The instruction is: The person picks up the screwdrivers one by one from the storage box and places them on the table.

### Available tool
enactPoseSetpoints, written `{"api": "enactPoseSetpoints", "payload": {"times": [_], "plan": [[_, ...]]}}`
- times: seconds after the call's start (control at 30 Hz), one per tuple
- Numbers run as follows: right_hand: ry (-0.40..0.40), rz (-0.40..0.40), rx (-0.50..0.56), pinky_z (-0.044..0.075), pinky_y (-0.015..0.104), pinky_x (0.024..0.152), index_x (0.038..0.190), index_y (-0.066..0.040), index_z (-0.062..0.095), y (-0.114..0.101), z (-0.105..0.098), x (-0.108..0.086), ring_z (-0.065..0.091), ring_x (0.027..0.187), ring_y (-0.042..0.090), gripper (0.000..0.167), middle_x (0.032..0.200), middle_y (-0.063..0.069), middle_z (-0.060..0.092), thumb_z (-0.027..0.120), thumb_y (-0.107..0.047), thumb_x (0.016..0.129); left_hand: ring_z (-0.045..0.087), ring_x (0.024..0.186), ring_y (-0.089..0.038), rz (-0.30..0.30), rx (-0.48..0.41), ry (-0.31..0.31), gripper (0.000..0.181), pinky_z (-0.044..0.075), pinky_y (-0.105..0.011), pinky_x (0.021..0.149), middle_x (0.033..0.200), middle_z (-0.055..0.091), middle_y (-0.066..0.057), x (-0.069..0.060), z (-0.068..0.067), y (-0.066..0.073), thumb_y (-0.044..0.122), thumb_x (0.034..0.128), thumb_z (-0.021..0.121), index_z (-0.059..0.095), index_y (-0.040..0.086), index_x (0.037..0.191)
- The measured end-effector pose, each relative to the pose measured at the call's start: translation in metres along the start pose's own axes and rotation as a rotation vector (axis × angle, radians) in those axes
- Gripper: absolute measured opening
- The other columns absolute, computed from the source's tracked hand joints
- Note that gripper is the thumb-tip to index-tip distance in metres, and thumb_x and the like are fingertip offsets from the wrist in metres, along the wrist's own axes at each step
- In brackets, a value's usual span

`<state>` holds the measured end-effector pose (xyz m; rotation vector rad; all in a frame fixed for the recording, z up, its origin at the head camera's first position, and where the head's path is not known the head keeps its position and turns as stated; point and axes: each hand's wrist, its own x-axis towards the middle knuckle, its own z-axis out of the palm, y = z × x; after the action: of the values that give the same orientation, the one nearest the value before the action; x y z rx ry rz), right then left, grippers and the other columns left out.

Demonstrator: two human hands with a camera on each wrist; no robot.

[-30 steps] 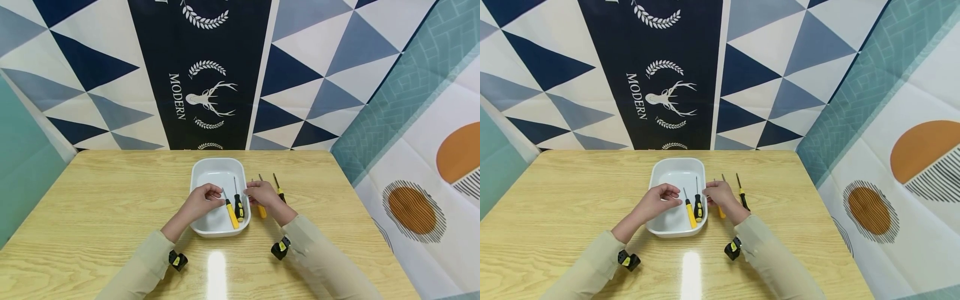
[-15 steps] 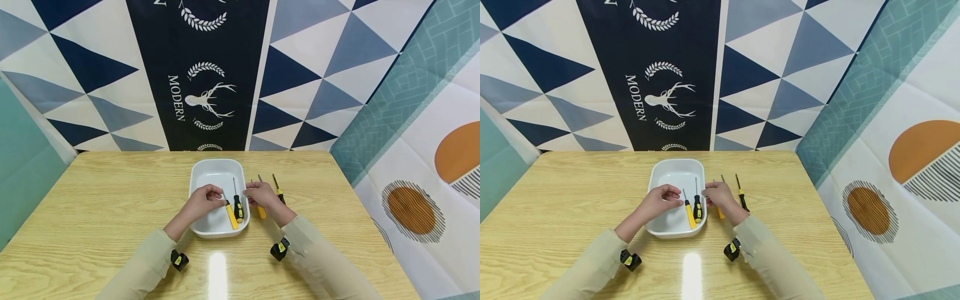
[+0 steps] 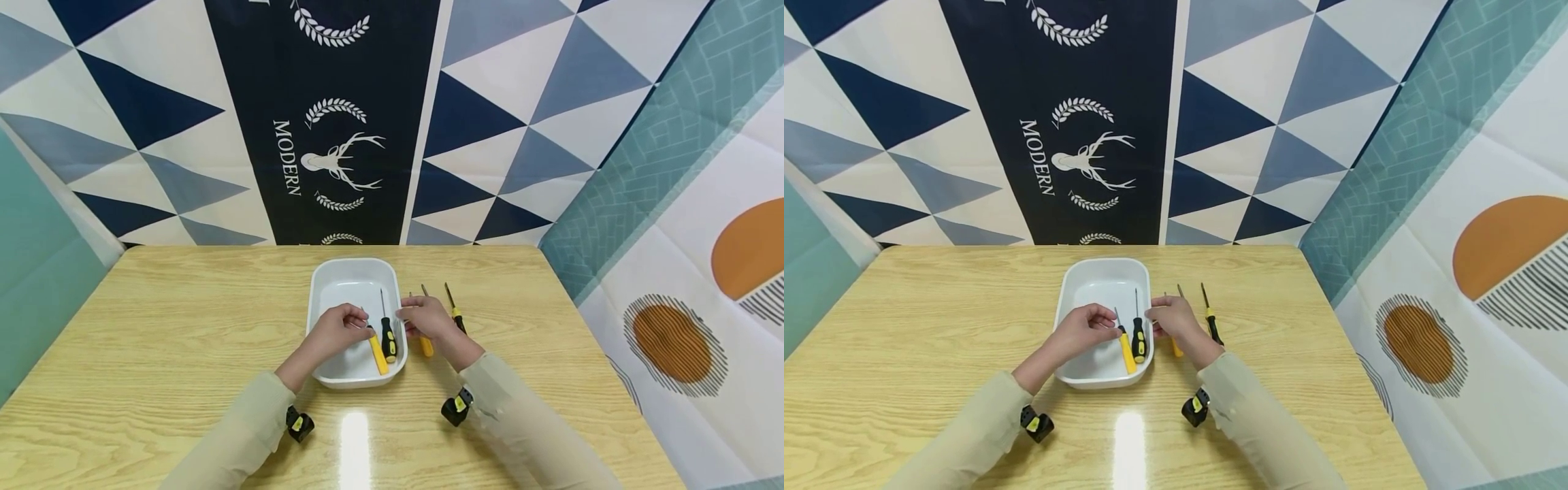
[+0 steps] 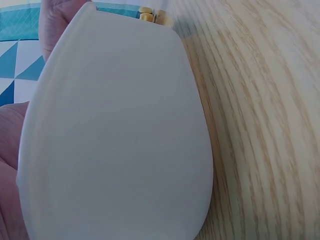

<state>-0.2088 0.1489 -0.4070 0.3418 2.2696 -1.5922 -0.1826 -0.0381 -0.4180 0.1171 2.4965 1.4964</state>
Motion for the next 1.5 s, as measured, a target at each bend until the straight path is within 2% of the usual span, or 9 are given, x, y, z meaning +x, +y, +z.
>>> {"api": "enactPoseSetpoints", "payload": {"times": [0.47, 0.67, 0.93, 1.27, 1.5], "plan": [[-0.018, -0.014, -0.001, 0.052, 0.022, 0.059, 0.12, -0.003, 0.057, -0.001, 0.002, 0.002, 0.057, 0.07, 0.016, 0.031, 0.097, 0.011, 0.061, 0.059, -0.014, 0.091, 0.056, 0.075, -0.014, -0.16, 0.028, -0.014, 0.03, 0.047, -0.021, 0.061, 0.089, 0.061, -0.005, 0.003, 0.001, 0.004, 0.024, 0.079, 0.074, 0.063, 0.007, 0.101], [-0.011, -0.008, -0.002, 0.052, 0.022, 0.059, 0.12, -0.004, 0.058, -0.001, 0.003, 0.002, 0.057, 0.07, 0.017, 0.032, 0.098, 0.011, 0.061, 0.06, -0.014, 0.09, 0.061, 0.07, -0.017, -0.205, 0.036, -0.03, 0.032, 0.047, -0.021, 0.057, 0.083, 0.061, -0.004, 0.006, 0.003, 0.002, 0.026, 0.0785, 0.074, 0.063, 0.006, 0.102], [-0.008, -0.016, -0.012, 0.051, 0.022, 0.059, 0.121, -0.002, 0.057, 0.002, 0.002, 0.003, 0.057, 0.07, 0.016, 0.033, 0.099, 0.012, 0.061, 0.059, -0.012, 0.091, 0.061, 0.07, -0.016, -0.279, 0.053, -0.039, 0.03, 0.049, -0.023, 0.06, 0.079, 0.062, -0.004, 0.008, 0.005, 0.002, 0.028, 0.0796, 0.073, 0.064, 0.007, 0.098], [0.008, -0.005, -0.022, 0.052, 0.023, 0.06, 0.121, -0.003, 0.057, 0.002, 0.001, 0.002, 0.056, 0.071, 0.016, 0.032, 0.098, 0.011, 0.061, 0.059, -0.013, 0.09, 0.06, 0.068, -0.012, -0.399, 0.017, -0.047, 0.026, 0.05, -0.02, 0.06, 0.076, 0.065, -0.003, 0.019, 0.008, -0.002, 0.03, 0.078, 0.073, 0.07, 0.006, 0.087], [0.004, 0.007, -0.012, 0.052, 0.024, 0.063, 0.122, -0.004, 0.057, 0.001, 0.0, 0.003, 0.056, 0.071, 0.016, 0.033, 0.099, 0.01, 0.061, 0.059, -0.014, 0.09, 0.057, 0.061, -0.012, -0.439, -0.028, -0.043, 0.023, 0.052, -0.02, 0.057, 0.067, 0.058, -0.002, 0.023, 0.011, -0.001, 0.027, 0.0789, 0.072, 0.063, 0.007, 0.072]]}}
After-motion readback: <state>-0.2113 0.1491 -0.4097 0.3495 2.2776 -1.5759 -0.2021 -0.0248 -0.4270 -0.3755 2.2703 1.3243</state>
